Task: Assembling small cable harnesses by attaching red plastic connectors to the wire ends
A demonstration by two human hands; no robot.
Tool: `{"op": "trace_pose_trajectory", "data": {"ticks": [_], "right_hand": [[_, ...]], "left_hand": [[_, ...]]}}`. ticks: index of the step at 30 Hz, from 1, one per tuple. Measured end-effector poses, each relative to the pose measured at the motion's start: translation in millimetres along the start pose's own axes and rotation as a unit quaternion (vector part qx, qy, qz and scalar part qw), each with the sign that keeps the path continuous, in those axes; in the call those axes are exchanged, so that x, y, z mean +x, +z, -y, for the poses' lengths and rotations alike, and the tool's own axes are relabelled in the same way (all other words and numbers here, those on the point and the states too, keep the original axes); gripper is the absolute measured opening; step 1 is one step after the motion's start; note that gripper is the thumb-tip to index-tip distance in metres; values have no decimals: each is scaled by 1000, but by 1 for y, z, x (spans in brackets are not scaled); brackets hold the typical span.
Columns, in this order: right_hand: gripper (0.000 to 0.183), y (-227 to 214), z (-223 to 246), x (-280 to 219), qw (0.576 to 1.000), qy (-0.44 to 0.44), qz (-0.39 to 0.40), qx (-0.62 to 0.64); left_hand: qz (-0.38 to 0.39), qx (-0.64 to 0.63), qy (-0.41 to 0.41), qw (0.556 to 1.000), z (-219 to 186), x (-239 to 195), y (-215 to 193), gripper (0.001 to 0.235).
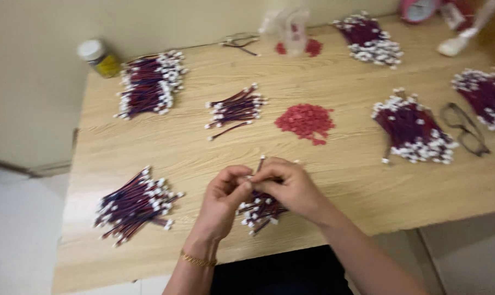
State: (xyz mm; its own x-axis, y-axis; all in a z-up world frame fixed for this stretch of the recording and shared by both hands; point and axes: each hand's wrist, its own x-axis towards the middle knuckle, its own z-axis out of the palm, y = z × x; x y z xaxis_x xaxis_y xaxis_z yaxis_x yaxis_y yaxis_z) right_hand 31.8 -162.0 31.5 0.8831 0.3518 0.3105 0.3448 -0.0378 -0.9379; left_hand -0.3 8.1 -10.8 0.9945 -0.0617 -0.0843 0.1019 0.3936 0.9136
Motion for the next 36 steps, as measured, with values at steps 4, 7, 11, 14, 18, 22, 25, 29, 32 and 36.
{"op": "trace_pose_trajectory", "data": {"ticks": [4, 7, 11, 14, 18, 22, 25, 29, 32, 36], "right_hand": [[13, 1, -7, 0, 999, 7, -48, 3], [16, -23, -13, 7, 996, 28, -52, -66], [20, -85, -60, 3, 934, 82, -167, -304], [21, -113, -92, -10, 884, 177, -170, -399], [20, -115, -100, -6, 854, 224, -147, -445], [17, -116, -106, -6, 847, 204, -134, -472], [15, -119, -118, -4, 841, 166, -121, -501], [21, -109, -94, -1, 826, 160, -128, -524], [23, -110, -102, -2, 829, 156, -132, -521], [18, -113, -117, 1, 821, 106, -144, -542]], "left_hand": [[-2, 30, 0, 1000, -11, 14, 5, 26], [-15, 114, -19, 993, -35, 36, 16, 28], [-131, 93, 56, 985, -4, 90, -20, 17], [-204, 106, 80, 970, 6, 113, -37, 15], [-256, 267, 75, 926, 40, 140, -76, 18], [-263, 354, 93, 893, 5, 104, -45, 28], [-180, 421, 171, 873, 7, 84, -44, 25], [-79, 504, 118, 852, 17, 55, -37, 23], [-5, 562, 164, 810, 26, 46, -34, 27], [20, 590, 235, 772, 14, 36, -13, 29]]}}
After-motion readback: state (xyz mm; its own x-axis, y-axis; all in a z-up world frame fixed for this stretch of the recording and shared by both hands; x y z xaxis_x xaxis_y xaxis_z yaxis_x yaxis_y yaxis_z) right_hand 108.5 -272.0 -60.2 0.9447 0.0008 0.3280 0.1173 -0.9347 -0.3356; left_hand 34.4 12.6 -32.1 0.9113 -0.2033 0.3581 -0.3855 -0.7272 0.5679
